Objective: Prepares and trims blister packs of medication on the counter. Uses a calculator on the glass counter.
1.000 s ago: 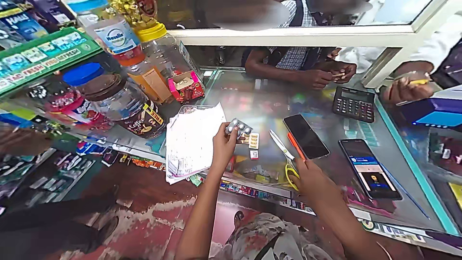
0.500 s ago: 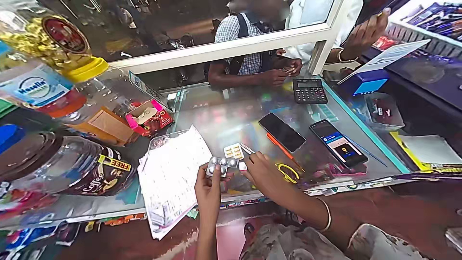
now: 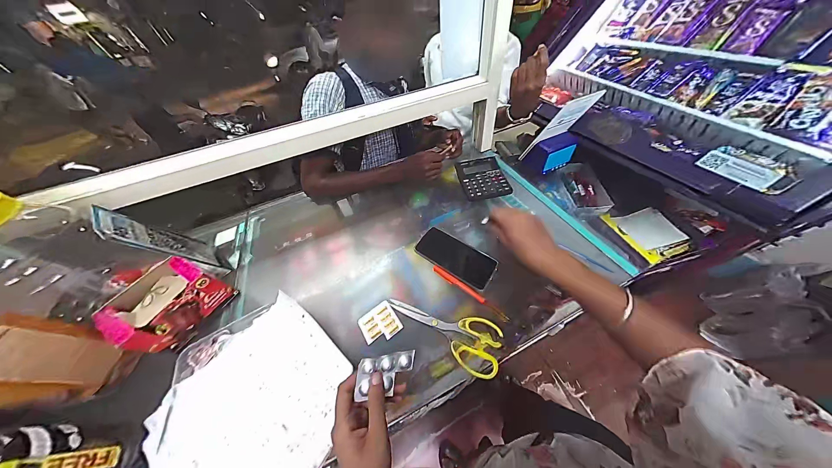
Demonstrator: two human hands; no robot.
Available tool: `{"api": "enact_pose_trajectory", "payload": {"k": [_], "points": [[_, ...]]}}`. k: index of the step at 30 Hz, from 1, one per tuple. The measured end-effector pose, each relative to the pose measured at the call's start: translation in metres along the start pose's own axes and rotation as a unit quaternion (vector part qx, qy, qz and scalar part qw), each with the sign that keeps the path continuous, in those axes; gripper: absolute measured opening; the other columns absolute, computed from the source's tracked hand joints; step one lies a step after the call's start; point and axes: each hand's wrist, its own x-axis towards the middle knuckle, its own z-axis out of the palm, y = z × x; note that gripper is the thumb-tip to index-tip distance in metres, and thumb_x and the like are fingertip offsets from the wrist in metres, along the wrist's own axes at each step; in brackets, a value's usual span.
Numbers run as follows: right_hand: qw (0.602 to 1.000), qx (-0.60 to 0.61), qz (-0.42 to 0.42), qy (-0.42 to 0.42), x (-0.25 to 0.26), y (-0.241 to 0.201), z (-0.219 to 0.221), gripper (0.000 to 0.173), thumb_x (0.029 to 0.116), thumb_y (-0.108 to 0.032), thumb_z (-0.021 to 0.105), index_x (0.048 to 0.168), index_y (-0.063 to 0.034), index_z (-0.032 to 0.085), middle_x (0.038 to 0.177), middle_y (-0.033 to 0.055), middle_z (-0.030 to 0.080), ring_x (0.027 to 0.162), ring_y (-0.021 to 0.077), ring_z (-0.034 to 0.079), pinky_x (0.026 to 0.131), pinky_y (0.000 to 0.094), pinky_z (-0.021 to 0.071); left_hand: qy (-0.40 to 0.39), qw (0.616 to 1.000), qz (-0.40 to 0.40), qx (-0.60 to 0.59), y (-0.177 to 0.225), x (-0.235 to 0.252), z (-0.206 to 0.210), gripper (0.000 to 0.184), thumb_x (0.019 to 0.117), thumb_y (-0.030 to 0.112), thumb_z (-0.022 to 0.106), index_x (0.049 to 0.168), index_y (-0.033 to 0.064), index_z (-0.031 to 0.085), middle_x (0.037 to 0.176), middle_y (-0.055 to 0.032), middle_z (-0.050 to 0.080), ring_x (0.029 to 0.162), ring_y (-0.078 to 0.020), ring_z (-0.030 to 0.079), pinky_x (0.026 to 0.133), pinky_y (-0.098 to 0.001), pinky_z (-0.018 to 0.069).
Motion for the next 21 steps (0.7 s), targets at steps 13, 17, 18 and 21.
{"api": "enact_pose_trajectory", "payload": {"k": [13,17,18,21], "points": [[0.993,0.040,-0.111,0.025,0.139,0.164,0.008,0.022,0.0972,0.000,0.053,0.115,0.0040,0.064,0.104,0.0248,0.064,0.105,0.0434,0.062,0.092,0.0576,0.0481,0.156,0.959,0.109,0.210,-0.033,0.005,0.062,0.027,0.0977,0.003,0.054,0.107,-0.0217,0.053,0.086,-0.0082,0.064,0.070,0.0076,0.062,0.066,-0.0144,0.0560],[0.992,0.037,-0.121,0.017,0.152,0.165,0.009,0.020,0.0961,0.001,0.056,0.114,0.0055,0.065,0.103,0.0266,0.063,0.101,0.0454,0.062,0.088,0.0595,0.0482,0.186,0.948,0.123,0.226,-0.040,0.006,0.061,0.026,0.0989,0.004,0.053,0.109,-0.0197,0.052,0.089,-0.0044,0.066,0.069,0.0074,0.063,0.064,-0.0154,0.0571],[0.993,0.033,-0.116,0.013,0.154,0.165,0.009,0.020,0.0962,0.001,0.056,0.114,0.0049,0.064,0.103,0.0263,0.063,0.101,0.0456,0.062,0.087,0.0598,0.0486,0.199,0.946,0.124,0.224,-0.042,0.005,0.061,0.026,0.0995,0.005,0.053,0.110,-0.0190,0.052,0.089,-0.0033,0.066,0.068,0.0072,0.063,0.063,-0.0155,0.0568],[0.990,0.042,-0.135,0.026,0.157,0.158,0.011,0.014,0.0962,0.000,0.057,0.107,0.0035,0.064,0.097,0.0240,0.064,0.097,0.0447,0.062,0.085,0.0598,0.0485,0.217,0.944,0.126,0.214,-0.055,0.003,0.058,0.026,0.1013,0.010,0.056,0.113,-0.0127,0.053,0.096,-0.0023,0.065,0.070,0.0021,0.066,0.064,-0.0194,0.0598]]}}
